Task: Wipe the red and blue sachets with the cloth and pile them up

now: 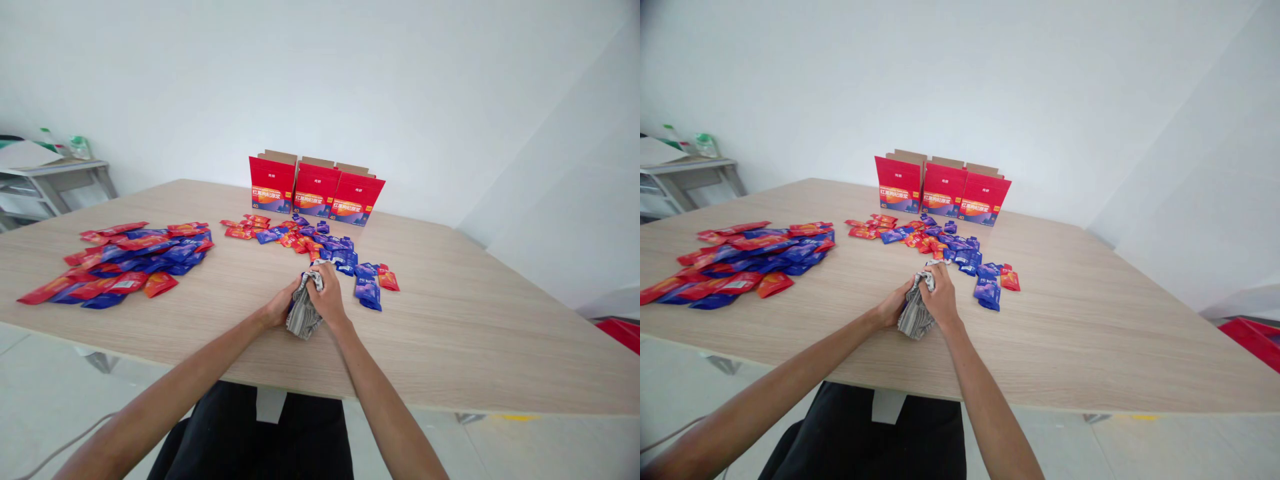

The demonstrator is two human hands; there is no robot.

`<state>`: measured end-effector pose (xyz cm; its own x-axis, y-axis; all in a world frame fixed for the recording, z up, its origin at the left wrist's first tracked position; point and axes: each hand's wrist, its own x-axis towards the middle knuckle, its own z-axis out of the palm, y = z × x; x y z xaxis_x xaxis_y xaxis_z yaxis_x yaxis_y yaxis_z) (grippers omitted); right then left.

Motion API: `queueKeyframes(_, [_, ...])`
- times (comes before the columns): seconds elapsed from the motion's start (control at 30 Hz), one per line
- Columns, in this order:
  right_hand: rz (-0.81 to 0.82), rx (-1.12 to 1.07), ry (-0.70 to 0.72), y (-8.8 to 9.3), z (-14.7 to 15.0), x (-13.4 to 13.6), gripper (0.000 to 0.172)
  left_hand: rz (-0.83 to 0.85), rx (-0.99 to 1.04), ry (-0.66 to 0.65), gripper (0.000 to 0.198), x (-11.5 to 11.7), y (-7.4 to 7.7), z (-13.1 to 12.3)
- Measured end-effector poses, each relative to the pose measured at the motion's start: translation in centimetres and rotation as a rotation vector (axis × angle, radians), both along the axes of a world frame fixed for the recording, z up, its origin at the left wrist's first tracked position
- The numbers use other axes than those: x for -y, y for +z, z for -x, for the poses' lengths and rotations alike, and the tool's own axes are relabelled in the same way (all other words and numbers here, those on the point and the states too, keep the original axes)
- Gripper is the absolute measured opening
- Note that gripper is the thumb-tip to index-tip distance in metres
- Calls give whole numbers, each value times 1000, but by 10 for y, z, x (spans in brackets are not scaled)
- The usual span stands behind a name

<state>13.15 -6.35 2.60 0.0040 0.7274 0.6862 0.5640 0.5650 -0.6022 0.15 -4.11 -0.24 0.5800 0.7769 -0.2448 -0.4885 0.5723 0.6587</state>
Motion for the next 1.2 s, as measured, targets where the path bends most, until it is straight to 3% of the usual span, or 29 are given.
queueKeyframes(0.07, [9, 14, 35, 0, -1, 0, 11, 7, -17, 4, 37, 0, 1, 0])
queueKeyframes(0.3, [131, 269, 408, -6, 9, 4, 25, 10, 11, 182, 46, -8, 15, 10])
queueKeyframes(0.4, [160, 276, 392, -6, 11, 5, 25, 14, 12, 180, 46, -9, 15, 11])
queueKeyframes(0.6, [46, 78, 104, 0, 5, 2, 14, -8, -23, 62, 34, -2, 5, 2])
queueKeyframes(0.7, [15, -2, 52, 2, 1, 1, 10, 8, -72, 20, 37, 2, 3, 0])
queueKeyframes(0.8, [48, 45, 122, 0, 1, 0, 11, 5, -102, 58, 39, 2, 7, 1])
queueKeyframes(1.03, [185, 230, 459, -6, 8, 2, 25, 11, -62, 157, 49, -7, 15, 9])
queueKeyframes(1.2, [171, 242, 471, -6, 8, 3, 24, -67, 12, 223, 53, -15, 14, 13])
